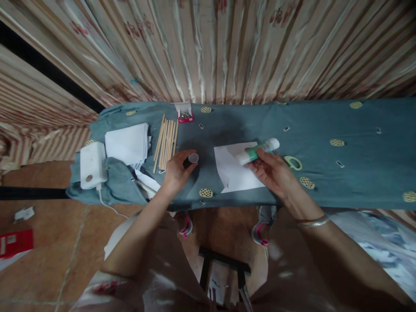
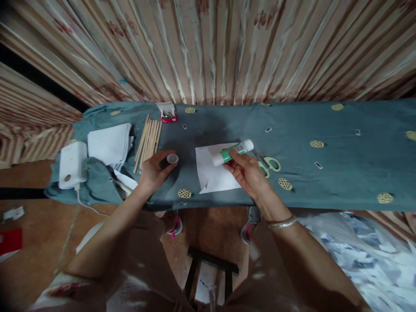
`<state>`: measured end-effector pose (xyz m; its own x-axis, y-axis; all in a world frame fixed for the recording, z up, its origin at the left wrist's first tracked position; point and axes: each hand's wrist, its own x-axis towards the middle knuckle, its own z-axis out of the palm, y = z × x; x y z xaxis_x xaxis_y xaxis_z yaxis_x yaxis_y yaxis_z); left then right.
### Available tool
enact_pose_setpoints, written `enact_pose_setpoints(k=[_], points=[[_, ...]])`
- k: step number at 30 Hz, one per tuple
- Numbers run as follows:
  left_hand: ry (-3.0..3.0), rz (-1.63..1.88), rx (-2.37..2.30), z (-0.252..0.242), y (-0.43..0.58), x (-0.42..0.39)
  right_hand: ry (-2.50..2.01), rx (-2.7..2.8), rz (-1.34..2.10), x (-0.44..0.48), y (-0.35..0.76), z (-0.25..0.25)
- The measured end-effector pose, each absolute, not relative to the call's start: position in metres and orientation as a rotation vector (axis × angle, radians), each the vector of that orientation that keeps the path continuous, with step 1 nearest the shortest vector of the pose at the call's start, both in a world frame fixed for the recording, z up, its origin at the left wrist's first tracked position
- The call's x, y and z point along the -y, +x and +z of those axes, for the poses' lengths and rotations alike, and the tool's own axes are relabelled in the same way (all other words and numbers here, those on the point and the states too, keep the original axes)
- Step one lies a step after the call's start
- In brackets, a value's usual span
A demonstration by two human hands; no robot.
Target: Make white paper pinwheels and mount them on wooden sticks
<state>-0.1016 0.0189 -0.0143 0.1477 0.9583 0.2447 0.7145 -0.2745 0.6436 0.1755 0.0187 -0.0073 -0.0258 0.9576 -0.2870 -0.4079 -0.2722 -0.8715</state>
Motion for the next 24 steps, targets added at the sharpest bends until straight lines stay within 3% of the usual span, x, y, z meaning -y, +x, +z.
enact_pose_setpoints(k=[6,24], points=[[2.184,0.933,-1.352,-0.004,-0.069,-0.008,-1.014,0.604,1.686,-0.011,0.156,-0.005],[2.337,0.843,-1.373,-0.003,-0.061,-0.007,-1.074,0.597,1.634,-0.007,0.144,-0.001]])
